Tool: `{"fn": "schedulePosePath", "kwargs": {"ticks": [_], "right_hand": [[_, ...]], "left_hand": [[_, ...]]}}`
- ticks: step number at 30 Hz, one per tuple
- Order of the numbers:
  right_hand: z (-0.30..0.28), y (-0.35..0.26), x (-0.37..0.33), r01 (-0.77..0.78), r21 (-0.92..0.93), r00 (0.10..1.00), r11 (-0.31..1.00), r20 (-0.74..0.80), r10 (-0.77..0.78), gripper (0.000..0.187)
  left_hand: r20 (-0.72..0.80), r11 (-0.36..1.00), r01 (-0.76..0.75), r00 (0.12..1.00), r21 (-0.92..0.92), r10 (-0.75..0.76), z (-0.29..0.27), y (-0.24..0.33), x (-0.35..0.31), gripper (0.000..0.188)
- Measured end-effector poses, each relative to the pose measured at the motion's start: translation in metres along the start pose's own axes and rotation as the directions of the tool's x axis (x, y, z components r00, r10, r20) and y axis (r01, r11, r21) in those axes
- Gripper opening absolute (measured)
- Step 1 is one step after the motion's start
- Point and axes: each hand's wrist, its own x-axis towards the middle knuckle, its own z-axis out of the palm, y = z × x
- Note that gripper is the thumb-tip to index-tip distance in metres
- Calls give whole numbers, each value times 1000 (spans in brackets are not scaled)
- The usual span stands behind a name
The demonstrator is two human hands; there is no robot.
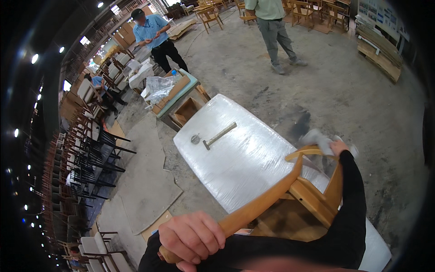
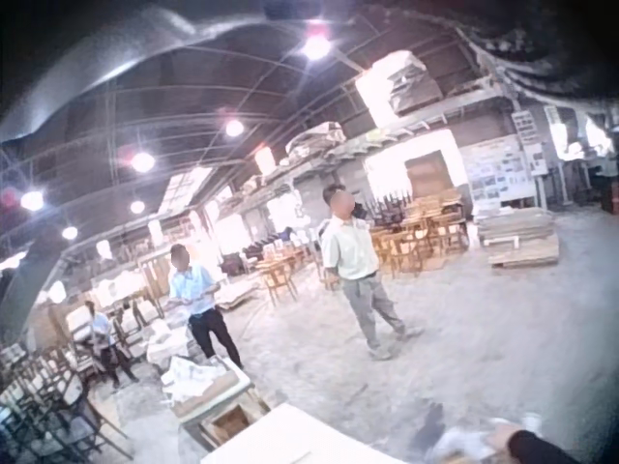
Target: The person wipes a wooden chair with a cloth, then places it on a pallet. They pick up a white sheet and wrap the chair, followed by wrapping it with foam padding. The task occurs in a workshop with other workers visible in the background.
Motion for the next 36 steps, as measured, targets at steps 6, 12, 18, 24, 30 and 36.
{"fn": "schedulePosePath", "kwargs": {"ticks": [6,12,18,24,30,36], "right_hand": [[123,113,-171,-590,109,805,800,156,572,54],[73,82,-196,-528,49,795,848,379,473,51],[-133,-54,-165,-238,478,953,845,-53,298,51],[-130,-276,-275,611,602,603,514,-775,190,22],[15,-447,-373,207,769,804,605,-486,343,31],[53,-630,-415,586,407,631,700,-772,-79,25]], "left_hand": [[-140,997,-79,987,-14,76,7,-5,-9,14],[-159,987,-131,977,93,144,10,-7,-9,12],[-248,972,116,967,205,-63,12,6,-24,9],[-212,687,389,919,614,-332,12,29,-100,49],[-101,199,675,378,711,-920,18,99,-313,60],[-91,38,757,-28,-652,-995,14,139,-399,34]]}}
